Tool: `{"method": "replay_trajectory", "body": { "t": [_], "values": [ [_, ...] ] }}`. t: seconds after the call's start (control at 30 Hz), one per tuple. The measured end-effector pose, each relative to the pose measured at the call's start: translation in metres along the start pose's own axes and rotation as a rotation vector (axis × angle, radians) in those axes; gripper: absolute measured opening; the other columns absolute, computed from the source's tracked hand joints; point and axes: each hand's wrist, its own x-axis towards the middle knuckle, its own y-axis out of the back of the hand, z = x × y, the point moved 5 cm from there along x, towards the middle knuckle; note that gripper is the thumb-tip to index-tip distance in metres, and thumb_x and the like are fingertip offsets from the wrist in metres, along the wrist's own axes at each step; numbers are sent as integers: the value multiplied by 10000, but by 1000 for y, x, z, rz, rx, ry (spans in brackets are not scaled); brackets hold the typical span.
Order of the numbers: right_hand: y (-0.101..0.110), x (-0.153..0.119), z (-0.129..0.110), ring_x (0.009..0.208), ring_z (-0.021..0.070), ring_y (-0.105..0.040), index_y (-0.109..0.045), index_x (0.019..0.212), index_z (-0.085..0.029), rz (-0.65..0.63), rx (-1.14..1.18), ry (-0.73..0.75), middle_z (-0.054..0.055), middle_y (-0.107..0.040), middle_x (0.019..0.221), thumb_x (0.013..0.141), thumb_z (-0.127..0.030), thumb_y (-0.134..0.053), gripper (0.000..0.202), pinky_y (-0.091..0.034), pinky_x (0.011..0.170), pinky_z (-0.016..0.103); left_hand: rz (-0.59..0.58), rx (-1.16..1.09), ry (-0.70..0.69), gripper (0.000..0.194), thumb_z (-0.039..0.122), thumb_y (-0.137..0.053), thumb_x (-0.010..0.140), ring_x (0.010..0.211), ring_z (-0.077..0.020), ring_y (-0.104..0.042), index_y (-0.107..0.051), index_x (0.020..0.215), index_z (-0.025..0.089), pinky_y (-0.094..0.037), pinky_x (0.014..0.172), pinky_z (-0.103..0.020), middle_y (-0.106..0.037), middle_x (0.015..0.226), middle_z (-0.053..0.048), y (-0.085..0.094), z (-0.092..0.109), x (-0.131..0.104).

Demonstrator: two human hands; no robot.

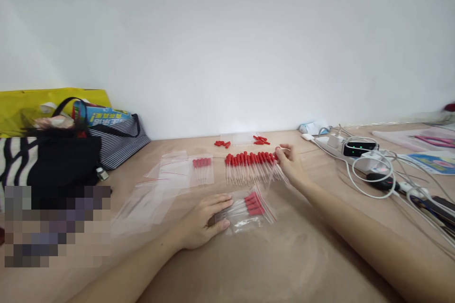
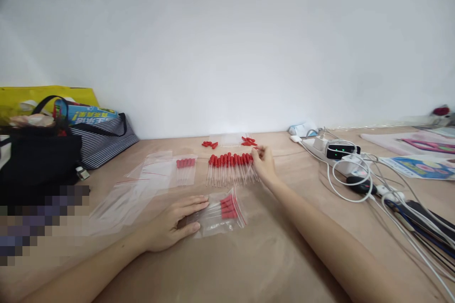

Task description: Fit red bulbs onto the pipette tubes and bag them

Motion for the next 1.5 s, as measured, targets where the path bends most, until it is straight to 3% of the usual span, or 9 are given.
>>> {"method": "replay_trajectory", "body": {
  "t": [0.1, 0.27, 0.57, 0.8, 1.1, 1.5],
  "values": [
    [27, -23, 1, 526, 97, -500, -411, 1023, -212, -17, 317, -29, -35, -546, 665, 715, -438, -521, 398, -402, 492, 219, 1, 18, 22, 455, 402, -407, 851, 1224, -201, -326, -378, 1271, 229, -280, 1012, -390, -374, 1336, -46, 0, 1, 0],
    [46, -59, 6, 495, 75, -465, -492, 911, -212, -67, 529, -158, -41, -519, 644, 678, -459, -583, 351, -382, 474, 209, -13, 47, 32, 428, 387, -339, 881, 1241, -196, -296, -362, 1280, 235, -264, 1018, -399, -352, 1349, -41, 0, 2, 2],
    [41, -89, 4, 527, 81, -488, -505, 883, -204, -132, 572, -283, -40, -523, 640, 666, -437, -621, 339, -407, 507, 216, -80, 88, 42, 520, 412, -383, 852, 1267, -222, -232, -273, 1323, 222, -236, 1026, -428, -272, 1389, -45, 1, 7, -3],
    [58, -82, 5, 557, 87, -513, -498, 918, -218, 46, 565, -209, -33, -542, 678, 669, -447, -615, 358, -417, 524, 219, -64, 110, 23, 534, 398, -407, 842, 1265, -220, -236, -268, 1325, 217, -240, 1027, -411, -269, 1390, -49, 0, 5, -1],
    [51, -88, -4, 567, 96, -505, -476, 908, -221, -54, 489, -140, -23, -531, 680, 692, -480, -575, 352, -427, 520, 232, -26, 79, -8, 522, 399, -418, 842, 1258, -236, -248, -264, 1322, 266, -249, 1016, -433, -277, 1387, -34, -1, 2, -3],
    [24, -116, -7, 626, 136, -591, -470, 787, -203, -320, 568, -388, -10, -565, 686, 610, -466, -653, 366, -488, 635, 305, -29, 76, 16, 515, 425, -407, 843, 1254, -247, -257, -292, 1314, 251, -249, 1015, -435, -289, 1382, -42, -1, 5, -2]
  ]
}}
